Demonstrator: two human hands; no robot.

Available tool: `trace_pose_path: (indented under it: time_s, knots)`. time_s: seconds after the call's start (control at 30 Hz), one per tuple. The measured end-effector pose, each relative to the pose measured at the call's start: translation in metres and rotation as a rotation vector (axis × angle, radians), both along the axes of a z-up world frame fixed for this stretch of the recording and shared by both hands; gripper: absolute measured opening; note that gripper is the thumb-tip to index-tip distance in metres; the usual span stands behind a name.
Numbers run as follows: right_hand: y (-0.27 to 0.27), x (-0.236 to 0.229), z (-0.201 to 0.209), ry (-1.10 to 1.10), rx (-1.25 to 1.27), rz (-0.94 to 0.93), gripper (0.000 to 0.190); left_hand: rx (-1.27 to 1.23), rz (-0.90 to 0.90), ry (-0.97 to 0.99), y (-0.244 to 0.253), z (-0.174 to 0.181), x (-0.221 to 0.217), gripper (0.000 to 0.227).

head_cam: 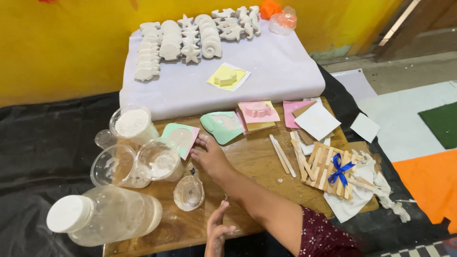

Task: Preparing silicone molds by cleaning them with a stick, mixing casting material in a cup, and organizing the workspace.

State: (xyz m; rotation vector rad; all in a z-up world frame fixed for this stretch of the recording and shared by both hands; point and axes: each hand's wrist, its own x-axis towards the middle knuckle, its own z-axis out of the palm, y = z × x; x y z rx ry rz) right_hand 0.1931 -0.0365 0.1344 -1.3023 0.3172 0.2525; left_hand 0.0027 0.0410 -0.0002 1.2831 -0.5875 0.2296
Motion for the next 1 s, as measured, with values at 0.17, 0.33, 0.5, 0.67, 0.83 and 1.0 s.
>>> trace_pose_path:
  time_s: [0.17,0.33,0.5,0.67,0.83,1.0]
  knots:
    - [-0.048,-0.059,0.063,-0.059,-0.282,0.182,0.052,-0.142,0.066,0.629,0.010,-0.051,0.010,0.013]
    - [-0.169,-0.132,0.090,-0.443,-0.880,0.221,0.030,0.019,0.110,0.888,0.021,0.003,0.008,0.064]
    - [-0.322,-0.184,0.058,0.130,-1.471,-0.129,0.030,0.311,0.107,-0.115,0.015,0.052,-0.001,0.044]
    - [-0.336,-0.206,0.051,0.469,-1.385,0.047,0.039,0.370,0.274,-0.091,-0.008,0.106,-0.009,0.035]
    - [-0.340,-0.211,0.028,0.459,-1.395,0.004,0.052,0.529,0.245,-0.317,0.005,0.108,0.016,0.026]
    - [-0.349,-0.207,0.027,0.469,-1.335,0.073,0.038,0.688,0.201,-0.519,0.010,0.124,0.034,0.019]
